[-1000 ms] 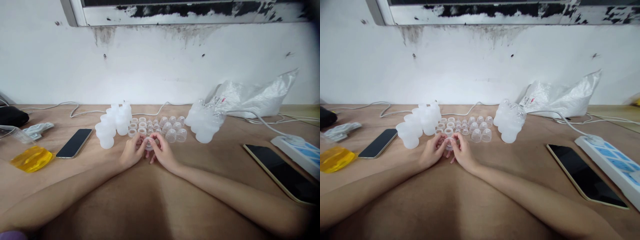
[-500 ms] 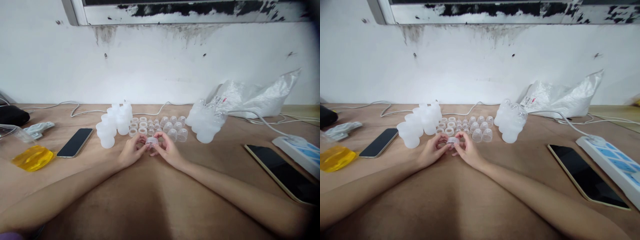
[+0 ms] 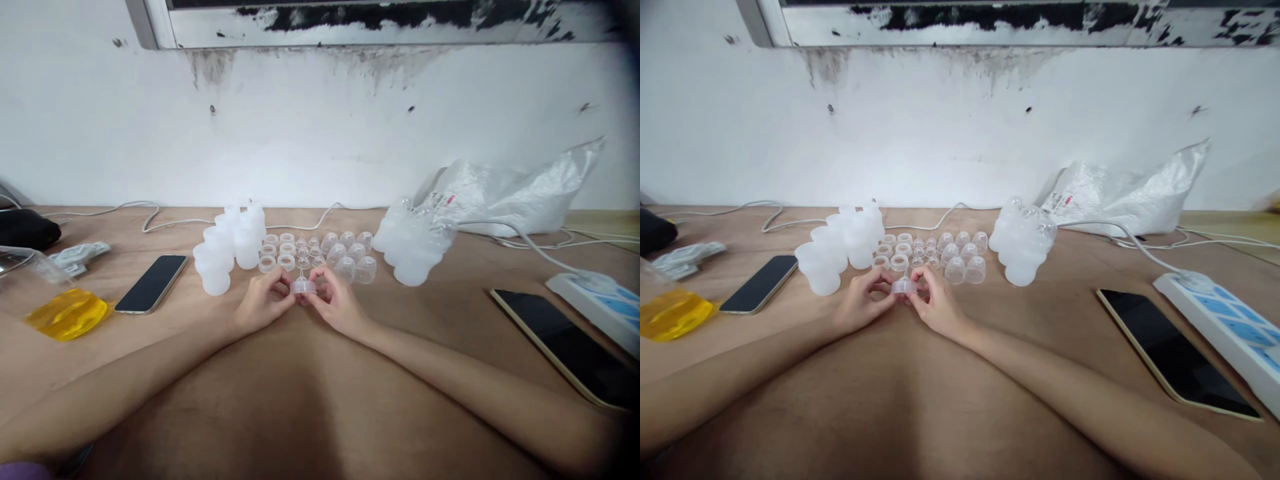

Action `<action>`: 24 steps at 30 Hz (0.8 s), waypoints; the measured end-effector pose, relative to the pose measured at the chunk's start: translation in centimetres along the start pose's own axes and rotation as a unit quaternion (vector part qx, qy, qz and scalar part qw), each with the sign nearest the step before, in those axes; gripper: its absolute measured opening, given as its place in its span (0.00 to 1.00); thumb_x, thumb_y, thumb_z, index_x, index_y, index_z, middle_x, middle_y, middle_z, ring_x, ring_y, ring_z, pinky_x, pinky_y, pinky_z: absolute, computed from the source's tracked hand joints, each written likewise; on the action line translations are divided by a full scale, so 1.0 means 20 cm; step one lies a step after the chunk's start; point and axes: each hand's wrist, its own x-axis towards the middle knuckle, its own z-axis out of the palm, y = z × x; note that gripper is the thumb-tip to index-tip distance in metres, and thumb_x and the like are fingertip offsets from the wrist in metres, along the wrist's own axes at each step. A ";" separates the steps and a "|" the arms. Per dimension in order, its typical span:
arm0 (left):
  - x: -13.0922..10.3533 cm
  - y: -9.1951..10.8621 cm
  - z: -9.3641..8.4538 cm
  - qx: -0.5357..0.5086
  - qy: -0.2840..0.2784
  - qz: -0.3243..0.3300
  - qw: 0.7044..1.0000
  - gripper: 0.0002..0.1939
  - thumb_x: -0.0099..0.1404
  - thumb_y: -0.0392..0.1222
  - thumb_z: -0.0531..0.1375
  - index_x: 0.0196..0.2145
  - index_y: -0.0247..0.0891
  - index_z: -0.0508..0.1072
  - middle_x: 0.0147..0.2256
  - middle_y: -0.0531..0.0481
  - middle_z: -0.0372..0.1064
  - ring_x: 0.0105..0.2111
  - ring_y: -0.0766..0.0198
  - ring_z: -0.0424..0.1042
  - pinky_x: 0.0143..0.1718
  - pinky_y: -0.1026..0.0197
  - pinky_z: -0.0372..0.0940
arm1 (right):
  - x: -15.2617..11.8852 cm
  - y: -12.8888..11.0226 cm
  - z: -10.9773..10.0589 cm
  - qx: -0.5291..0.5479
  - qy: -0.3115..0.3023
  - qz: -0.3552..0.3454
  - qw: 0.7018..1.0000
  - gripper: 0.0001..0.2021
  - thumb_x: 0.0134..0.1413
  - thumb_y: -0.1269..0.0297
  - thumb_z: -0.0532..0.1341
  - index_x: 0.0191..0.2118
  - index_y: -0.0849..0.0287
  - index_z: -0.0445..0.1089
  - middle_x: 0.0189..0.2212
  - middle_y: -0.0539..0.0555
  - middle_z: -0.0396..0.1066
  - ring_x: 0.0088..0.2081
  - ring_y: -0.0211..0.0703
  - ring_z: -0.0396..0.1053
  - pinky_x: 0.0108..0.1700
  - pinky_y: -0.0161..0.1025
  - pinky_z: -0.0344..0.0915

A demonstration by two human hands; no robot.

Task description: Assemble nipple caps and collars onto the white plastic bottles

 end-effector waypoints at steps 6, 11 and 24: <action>0.01 0.01 0.00 0.019 0.001 0.024 1.000 0.04 0.53 0.31 0.55 0.28 0.36 0.64 0.28 0.52 0.67 0.29 0.68 0.68 0.33 0.65 0.66 | 0.00 -0.01 0.01 -0.057 0.039 -0.037 0.997 0.05 0.48 0.70 0.54 0.31 0.56 0.55 0.31 0.51 0.58 0.33 0.39 0.64 0.29 0.35 0.66; 0.01 0.04 0.01 0.059 0.029 0.038 0.997 0.02 0.54 0.32 0.56 0.26 0.36 0.63 0.25 0.53 0.66 0.26 0.69 0.66 0.28 0.66 0.64 | 0.00 -0.02 0.04 -0.085 0.081 -0.041 0.992 0.05 0.48 0.71 0.53 0.29 0.56 0.55 0.28 0.50 0.58 0.30 0.38 0.62 0.25 0.33 0.62; -0.01 0.01 -0.01 0.062 0.039 0.082 0.994 0.04 0.54 0.31 0.55 0.28 0.37 0.63 0.29 0.53 0.70 0.28 0.70 0.71 0.29 0.69 0.66 | -0.01 0.00 0.00 -0.135 0.063 -0.174 0.973 0.06 0.51 0.73 0.53 0.35 0.56 0.59 0.34 0.53 0.61 0.33 0.37 0.63 0.26 0.32 0.65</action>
